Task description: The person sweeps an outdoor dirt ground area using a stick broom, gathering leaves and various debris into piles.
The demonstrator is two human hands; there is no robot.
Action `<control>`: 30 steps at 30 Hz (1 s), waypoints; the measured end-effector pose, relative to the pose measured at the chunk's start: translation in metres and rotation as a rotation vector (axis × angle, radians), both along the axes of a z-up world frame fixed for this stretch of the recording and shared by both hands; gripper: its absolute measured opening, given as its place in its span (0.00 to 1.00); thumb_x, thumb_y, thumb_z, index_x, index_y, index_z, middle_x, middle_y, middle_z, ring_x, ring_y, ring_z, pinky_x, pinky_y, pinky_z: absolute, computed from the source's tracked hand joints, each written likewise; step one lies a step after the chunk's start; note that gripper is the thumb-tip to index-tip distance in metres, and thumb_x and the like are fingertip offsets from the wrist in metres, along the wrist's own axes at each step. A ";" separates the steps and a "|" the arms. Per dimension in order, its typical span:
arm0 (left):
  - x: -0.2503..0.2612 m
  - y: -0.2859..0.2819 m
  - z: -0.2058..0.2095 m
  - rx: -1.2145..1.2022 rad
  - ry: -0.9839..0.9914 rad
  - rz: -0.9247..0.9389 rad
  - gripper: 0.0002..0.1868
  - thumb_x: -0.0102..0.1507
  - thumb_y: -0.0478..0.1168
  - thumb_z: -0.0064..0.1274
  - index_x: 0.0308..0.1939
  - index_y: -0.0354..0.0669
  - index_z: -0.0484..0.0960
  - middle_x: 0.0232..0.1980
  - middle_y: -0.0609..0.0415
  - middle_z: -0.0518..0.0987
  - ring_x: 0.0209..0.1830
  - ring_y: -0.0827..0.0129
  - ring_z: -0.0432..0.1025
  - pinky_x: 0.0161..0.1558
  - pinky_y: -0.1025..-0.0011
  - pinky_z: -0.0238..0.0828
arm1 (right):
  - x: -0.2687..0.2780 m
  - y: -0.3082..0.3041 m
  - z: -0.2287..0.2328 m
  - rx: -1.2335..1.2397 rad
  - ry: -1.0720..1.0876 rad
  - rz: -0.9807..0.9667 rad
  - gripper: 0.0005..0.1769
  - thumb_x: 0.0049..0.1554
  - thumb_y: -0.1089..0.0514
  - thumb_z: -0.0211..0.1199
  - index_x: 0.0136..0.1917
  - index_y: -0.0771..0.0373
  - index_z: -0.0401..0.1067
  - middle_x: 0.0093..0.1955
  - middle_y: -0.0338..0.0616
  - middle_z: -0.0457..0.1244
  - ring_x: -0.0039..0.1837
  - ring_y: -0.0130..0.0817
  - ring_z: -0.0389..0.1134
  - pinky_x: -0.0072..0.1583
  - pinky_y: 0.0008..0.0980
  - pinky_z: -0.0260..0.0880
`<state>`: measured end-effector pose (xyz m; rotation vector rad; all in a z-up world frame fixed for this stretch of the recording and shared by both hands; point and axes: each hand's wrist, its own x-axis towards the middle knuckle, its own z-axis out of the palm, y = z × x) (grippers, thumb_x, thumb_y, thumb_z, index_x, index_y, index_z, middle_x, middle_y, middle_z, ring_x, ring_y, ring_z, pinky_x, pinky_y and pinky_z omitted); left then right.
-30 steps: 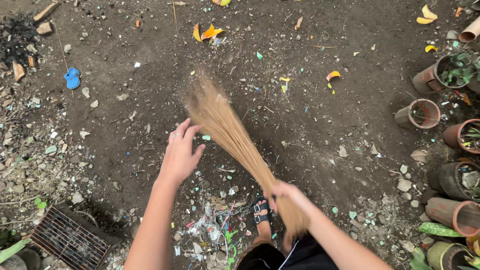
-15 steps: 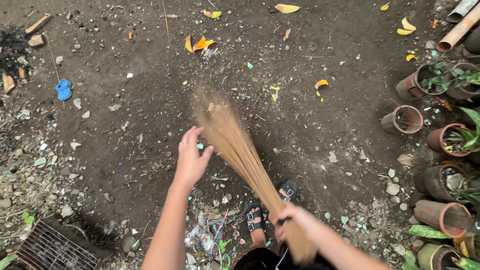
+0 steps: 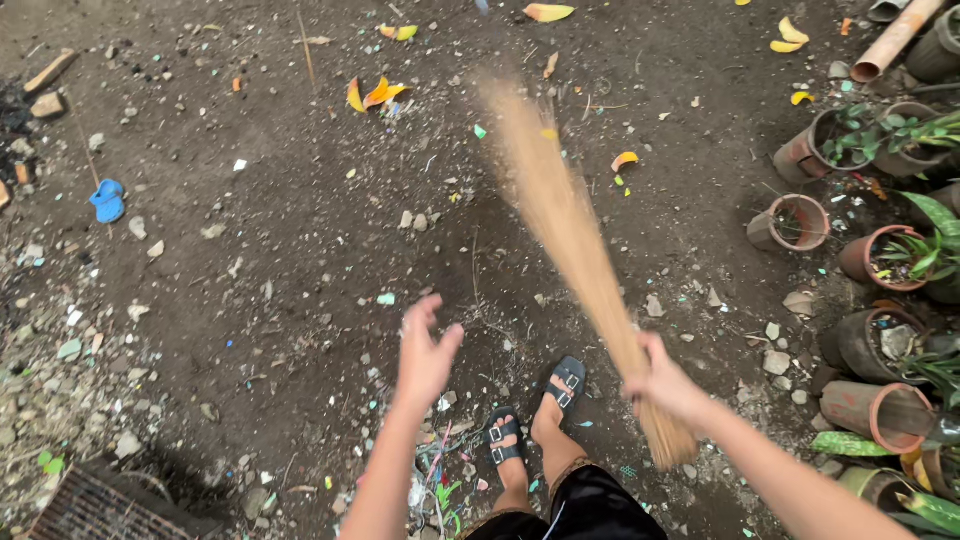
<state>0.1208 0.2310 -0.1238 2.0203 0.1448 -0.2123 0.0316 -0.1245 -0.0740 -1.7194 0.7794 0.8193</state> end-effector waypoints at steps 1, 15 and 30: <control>-0.008 -0.008 -0.010 -0.009 0.029 0.009 0.32 0.57 0.40 0.62 0.65 0.43 0.71 0.66 0.46 0.72 0.61 0.55 0.70 0.59 0.60 0.69 | -0.013 0.004 0.010 0.036 0.079 -0.004 0.53 0.47 0.64 0.70 0.76 0.44 0.43 0.49 0.53 0.64 0.32 0.43 0.67 0.34 0.43 0.72; 0.015 -0.090 -0.039 -0.089 0.272 0.120 0.35 0.59 0.42 0.60 0.69 0.44 0.67 0.66 0.43 0.70 0.62 0.54 0.72 0.60 0.60 0.71 | 0.128 -0.023 -0.116 0.156 -0.080 -0.179 0.50 0.47 0.68 0.69 0.77 0.45 0.50 0.43 0.48 0.66 0.30 0.39 0.66 0.32 0.41 0.70; 0.008 -0.107 -0.096 -0.177 0.407 0.289 0.31 0.61 0.45 0.58 0.66 0.41 0.69 0.68 0.45 0.70 0.63 0.57 0.72 0.61 0.62 0.70 | 0.030 -0.107 -0.077 0.099 0.204 0.526 0.56 0.46 0.68 0.74 0.80 0.54 0.48 0.57 0.51 0.66 0.43 0.28 0.73 0.41 0.24 0.78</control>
